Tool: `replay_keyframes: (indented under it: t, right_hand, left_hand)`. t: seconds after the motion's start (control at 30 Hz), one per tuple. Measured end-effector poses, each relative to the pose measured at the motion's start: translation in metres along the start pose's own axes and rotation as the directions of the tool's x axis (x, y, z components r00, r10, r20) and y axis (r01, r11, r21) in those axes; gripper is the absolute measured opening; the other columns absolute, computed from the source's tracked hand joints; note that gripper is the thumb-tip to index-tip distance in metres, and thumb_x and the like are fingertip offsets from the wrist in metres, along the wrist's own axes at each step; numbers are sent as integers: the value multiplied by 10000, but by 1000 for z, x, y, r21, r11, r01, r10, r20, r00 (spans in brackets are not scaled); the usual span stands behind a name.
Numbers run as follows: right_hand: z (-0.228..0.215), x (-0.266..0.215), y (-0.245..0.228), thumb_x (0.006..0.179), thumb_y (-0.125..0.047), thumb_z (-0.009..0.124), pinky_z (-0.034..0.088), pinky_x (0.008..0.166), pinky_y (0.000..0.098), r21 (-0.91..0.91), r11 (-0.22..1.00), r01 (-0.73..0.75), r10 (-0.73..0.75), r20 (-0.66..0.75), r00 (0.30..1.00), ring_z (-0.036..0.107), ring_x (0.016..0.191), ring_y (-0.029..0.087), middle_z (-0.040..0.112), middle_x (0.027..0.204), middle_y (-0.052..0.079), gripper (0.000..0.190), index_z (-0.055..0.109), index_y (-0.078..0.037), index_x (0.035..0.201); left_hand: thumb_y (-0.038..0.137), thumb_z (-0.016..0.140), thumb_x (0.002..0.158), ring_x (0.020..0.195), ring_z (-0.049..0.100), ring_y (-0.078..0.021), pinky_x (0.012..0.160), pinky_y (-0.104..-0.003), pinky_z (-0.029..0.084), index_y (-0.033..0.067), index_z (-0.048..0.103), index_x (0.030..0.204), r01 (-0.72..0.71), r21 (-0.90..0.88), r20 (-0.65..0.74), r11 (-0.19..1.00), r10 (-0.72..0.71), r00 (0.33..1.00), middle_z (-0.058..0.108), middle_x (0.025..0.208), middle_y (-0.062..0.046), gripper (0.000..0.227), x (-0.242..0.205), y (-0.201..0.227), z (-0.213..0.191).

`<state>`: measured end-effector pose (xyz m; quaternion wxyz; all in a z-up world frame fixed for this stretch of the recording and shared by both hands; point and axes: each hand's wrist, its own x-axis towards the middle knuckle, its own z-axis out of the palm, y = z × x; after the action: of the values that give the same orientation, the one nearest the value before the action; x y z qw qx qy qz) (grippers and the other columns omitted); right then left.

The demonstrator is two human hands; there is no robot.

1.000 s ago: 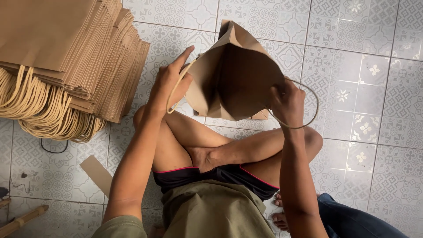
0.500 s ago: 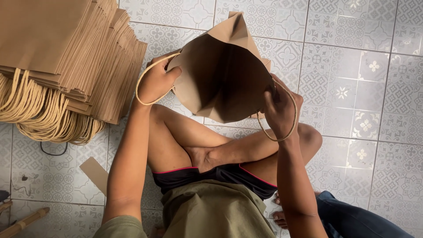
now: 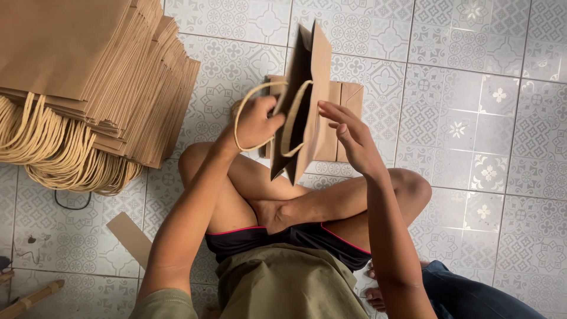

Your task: The person is sitting on the floor and manually opening flat paper bags to shape them before restacking them.

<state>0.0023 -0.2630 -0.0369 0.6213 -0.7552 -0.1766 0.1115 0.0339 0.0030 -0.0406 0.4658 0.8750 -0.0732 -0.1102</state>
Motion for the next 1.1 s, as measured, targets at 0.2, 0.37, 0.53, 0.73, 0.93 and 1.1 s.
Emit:
replay_keyframes:
  t: [0.2,0.37,0.53,0.73,0.93,1.1]
  right_hand:
    - [-35,8,52,1069,-404,515,409,486,170,432,876,-214,407,-424,809,698,673,206,604,1063,128,475,386,-117,1424]
    - [-87,9,99,743,-967,332,336,382,169,623,663,-416,629,-161,761,703,541,238,665,864,178,1194,271,-148,1609]
    - [-112,4,127,721,-966,447,569,417,233,678,545,-493,680,-12,733,762,652,284,709,949,211,1036,607,-124,1304]
    - [-134,-15,135,909,-248,640,682,573,274,869,411,-276,693,-101,714,731,609,220,633,773,84,226,626,-34,978]
    - [-117,-28,102,895,26,542,676,543,194,911,412,-15,568,-244,786,772,694,219,703,962,129,316,606,-13,1202]
    - [-110,-34,112,910,30,550,688,609,192,896,443,30,567,-306,765,777,732,193,723,968,99,295,621,-39,1188]
  left_hand:
    - [155,646,952,1037,682,-309,900,-502,539,0,730,1045,-148,-304,319,941,247,915,765,1039,-242,199,-18,64,-29]
    - [183,686,950,1082,703,-222,965,-423,551,176,783,1164,-55,-274,502,960,192,843,792,1142,-75,235,-10,33,-31]
    - [162,659,947,1095,728,-336,1013,-442,535,122,753,1244,-40,-212,575,976,158,803,768,1188,-168,315,-11,56,-45]
    - [126,693,971,1293,571,-264,1137,-425,457,37,598,1408,33,-501,438,865,221,871,635,1411,-183,455,-5,17,-52]
    - [658,591,973,1569,147,-407,1165,-719,37,352,474,1543,300,-600,141,741,-271,952,292,1692,-26,657,8,-55,-26]
    - [727,714,898,1493,311,-499,1085,-774,299,400,374,1569,600,-609,263,518,-583,769,209,1701,-151,820,4,-175,62]
